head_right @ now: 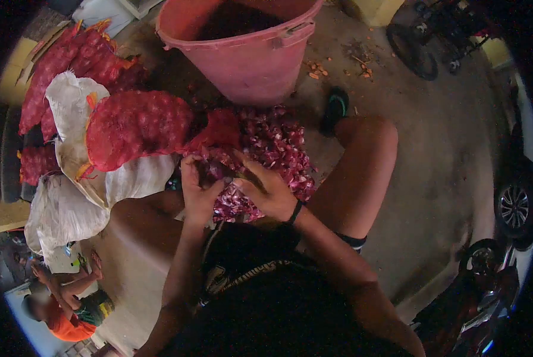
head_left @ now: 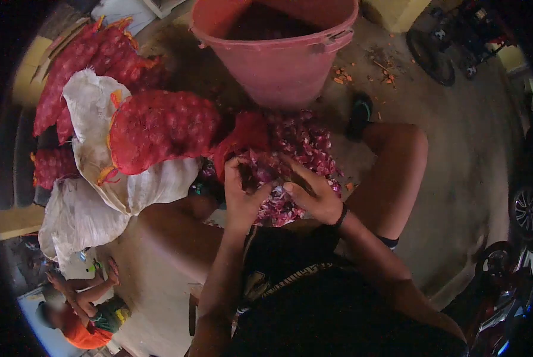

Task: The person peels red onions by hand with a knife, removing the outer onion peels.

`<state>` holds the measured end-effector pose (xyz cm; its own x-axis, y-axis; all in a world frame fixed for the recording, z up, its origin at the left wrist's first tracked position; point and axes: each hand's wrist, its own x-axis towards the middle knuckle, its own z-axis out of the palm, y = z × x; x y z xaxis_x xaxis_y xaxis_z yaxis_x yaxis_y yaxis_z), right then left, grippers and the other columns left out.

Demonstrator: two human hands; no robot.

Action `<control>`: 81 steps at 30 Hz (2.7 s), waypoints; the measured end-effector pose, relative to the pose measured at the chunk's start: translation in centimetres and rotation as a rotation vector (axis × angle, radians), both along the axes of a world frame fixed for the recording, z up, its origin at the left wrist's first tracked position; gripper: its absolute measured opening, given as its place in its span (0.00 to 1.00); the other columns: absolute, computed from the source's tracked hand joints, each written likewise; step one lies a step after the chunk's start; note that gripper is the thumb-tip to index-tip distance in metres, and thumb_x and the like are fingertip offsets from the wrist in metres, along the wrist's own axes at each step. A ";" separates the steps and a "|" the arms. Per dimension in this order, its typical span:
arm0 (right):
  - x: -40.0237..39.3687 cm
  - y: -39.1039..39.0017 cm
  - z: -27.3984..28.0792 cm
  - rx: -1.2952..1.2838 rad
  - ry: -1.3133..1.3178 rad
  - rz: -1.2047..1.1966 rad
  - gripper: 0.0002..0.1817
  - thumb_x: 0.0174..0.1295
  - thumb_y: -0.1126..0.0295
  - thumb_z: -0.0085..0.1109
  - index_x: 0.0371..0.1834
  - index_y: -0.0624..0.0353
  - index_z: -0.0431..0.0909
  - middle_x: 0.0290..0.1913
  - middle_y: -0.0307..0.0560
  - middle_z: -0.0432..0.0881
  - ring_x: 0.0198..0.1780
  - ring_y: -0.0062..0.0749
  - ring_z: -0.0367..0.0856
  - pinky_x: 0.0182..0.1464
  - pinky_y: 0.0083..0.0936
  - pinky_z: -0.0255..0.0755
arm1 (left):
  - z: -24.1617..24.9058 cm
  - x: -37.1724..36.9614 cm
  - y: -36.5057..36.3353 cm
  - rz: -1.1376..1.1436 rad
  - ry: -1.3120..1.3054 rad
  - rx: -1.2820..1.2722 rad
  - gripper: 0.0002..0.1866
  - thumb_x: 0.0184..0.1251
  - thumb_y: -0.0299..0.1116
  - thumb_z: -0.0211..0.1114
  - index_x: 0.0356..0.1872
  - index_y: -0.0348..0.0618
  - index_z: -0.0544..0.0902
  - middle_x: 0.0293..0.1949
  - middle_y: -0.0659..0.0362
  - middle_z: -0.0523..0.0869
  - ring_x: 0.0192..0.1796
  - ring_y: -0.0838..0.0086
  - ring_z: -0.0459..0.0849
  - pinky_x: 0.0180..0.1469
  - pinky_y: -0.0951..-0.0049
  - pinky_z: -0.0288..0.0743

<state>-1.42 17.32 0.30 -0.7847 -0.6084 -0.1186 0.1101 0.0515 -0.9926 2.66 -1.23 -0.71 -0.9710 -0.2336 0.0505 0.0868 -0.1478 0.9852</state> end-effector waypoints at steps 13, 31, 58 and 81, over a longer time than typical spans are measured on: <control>0.1 -0.8 -1.5 -0.044 0.175 -0.085 0.28 0.72 0.62 0.55 0.70 0.66 0.66 0.65 0.61 0.76 0.66 0.37 0.75 0.67 0.30 0.66 | 0.3 0.0 0.5 -0.011 0.012 0.079 0.33 0.50 0.10 0.69 0.57 0.42 0.66 0.55 0.55 0.75 0.59 0.71 0.76 0.62 0.68 0.73; 0.6 0.3 -2.3 -0.369 -0.494 -0.212 0.23 0.74 0.65 0.53 0.69 0.60 0.70 0.29 0.30 0.72 0.26 0.12 0.64 0.27 0.13 0.58 | 0.8 -0.9 0.1 -0.169 -0.256 0.702 0.29 0.60 0.17 0.65 0.63 0.39 0.69 0.60 0.51 0.77 0.60 0.65 0.80 0.61 0.61 0.77; 0.9 -1.1 -0.7 -0.017 0.261 -0.104 0.30 0.72 0.66 0.52 0.73 0.69 0.59 0.65 0.65 0.74 0.66 0.40 0.75 0.66 0.29 0.65 | 0.3 -0.3 0.0 -0.002 -0.127 0.770 0.29 0.62 0.14 0.63 0.63 0.44 0.69 0.57 0.55 0.79 0.59 0.68 0.80 0.65 0.61 0.73; 0.3 -1.3 1.3 0.112 0.427 -0.117 0.25 0.69 0.74 0.54 0.69 0.65 0.68 0.64 0.61 0.76 0.63 0.47 0.78 0.63 0.29 0.70 | 0.7 -0.3 0.6 0.009 -0.079 0.684 0.30 0.60 0.13 0.63 0.64 0.43 0.68 0.56 0.54 0.80 0.58 0.67 0.81 0.63 0.63 0.76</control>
<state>-1.14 16.07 1.63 -0.8405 -0.5142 0.1709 -0.2966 0.1726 -0.9393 2.37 -0.68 0.03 -0.9635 -0.1961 -0.1821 0.0228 -0.7384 0.6740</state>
